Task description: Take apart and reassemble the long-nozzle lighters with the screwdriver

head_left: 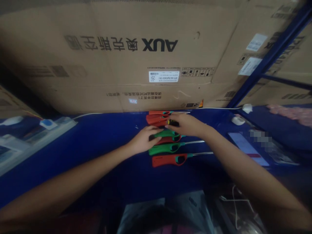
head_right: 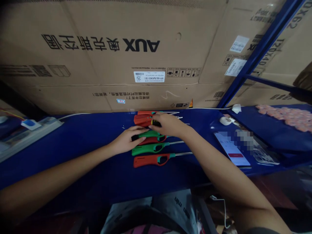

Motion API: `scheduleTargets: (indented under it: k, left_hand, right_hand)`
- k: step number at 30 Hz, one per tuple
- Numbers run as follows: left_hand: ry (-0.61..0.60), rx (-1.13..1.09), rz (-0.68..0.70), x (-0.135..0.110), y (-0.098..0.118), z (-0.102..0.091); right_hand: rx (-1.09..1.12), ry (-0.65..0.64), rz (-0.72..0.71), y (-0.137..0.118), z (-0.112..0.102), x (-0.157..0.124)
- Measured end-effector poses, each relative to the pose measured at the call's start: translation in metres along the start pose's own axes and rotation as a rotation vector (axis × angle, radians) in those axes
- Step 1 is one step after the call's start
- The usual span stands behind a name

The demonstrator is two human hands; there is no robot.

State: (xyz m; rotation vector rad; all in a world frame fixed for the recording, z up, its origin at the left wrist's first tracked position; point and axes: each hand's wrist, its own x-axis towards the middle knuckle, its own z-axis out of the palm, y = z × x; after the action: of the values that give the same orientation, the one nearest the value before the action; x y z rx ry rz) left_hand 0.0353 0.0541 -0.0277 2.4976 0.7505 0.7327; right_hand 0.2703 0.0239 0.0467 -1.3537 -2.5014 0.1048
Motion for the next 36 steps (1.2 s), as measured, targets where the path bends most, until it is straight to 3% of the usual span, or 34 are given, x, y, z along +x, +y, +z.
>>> scheduleTargets:
  k: [3, 7, 12, 15, 19, 21, 26, 31, 33, 36]
  left_hand:
    - [-0.003, 0.045, 0.022, -0.005, -0.006, -0.004]
    - [-0.041, 0.084, 0.012, -0.005, -0.009, -0.004]
    - [-0.065, 0.117, -0.021, 0.0, -0.014, 0.002]
    - [-0.066, 0.14, -0.018, 0.001, -0.017, 0.003]
    - [-0.016, 0.112, 0.03, -0.002, -0.019, 0.004]
    - [0.031, 0.077, 0.057, -0.002, -0.021, 0.004]
    - [0.165, 0.029, 0.041, 0.001, -0.03, 0.0]
    - [0.197, -0.04, -0.022, 0.005, -0.04, 0.0]
    - [0.195, -0.055, -0.028, 0.005, -0.041, 0.001]
    - [0.198, -0.075, -0.048, 0.004, -0.041, 0.002]
  right_hand:
    - [0.032, -0.103, -0.007, 0.002, 0.019, -0.002]
    - [0.105, -0.078, -0.018, 0.011, 0.035, -0.002]
    - [0.061, -0.025, -0.013, 0.018, 0.04, -0.004]
    - [0.021, -0.054, -0.008, 0.021, 0.042, -0.009]
    - [0.13, -0.097, -0.082, 0.022, 0.045, -0.014]
    - [0.165, -0.026, -0.115, 0.021, 0.043, -0.013]
    - [0.278, 0.395, -0.189, 0.003, 0.017, 0.007]
    - [0.229, 0.514, -0.131, -0.025, -0.021, 0.048]
    - [0.266, 0.547, -0.122, -0.031, -0.023, 0.065]
    - [0.275, 0.647, -0.119, -0.035, -0.01, 0.082]
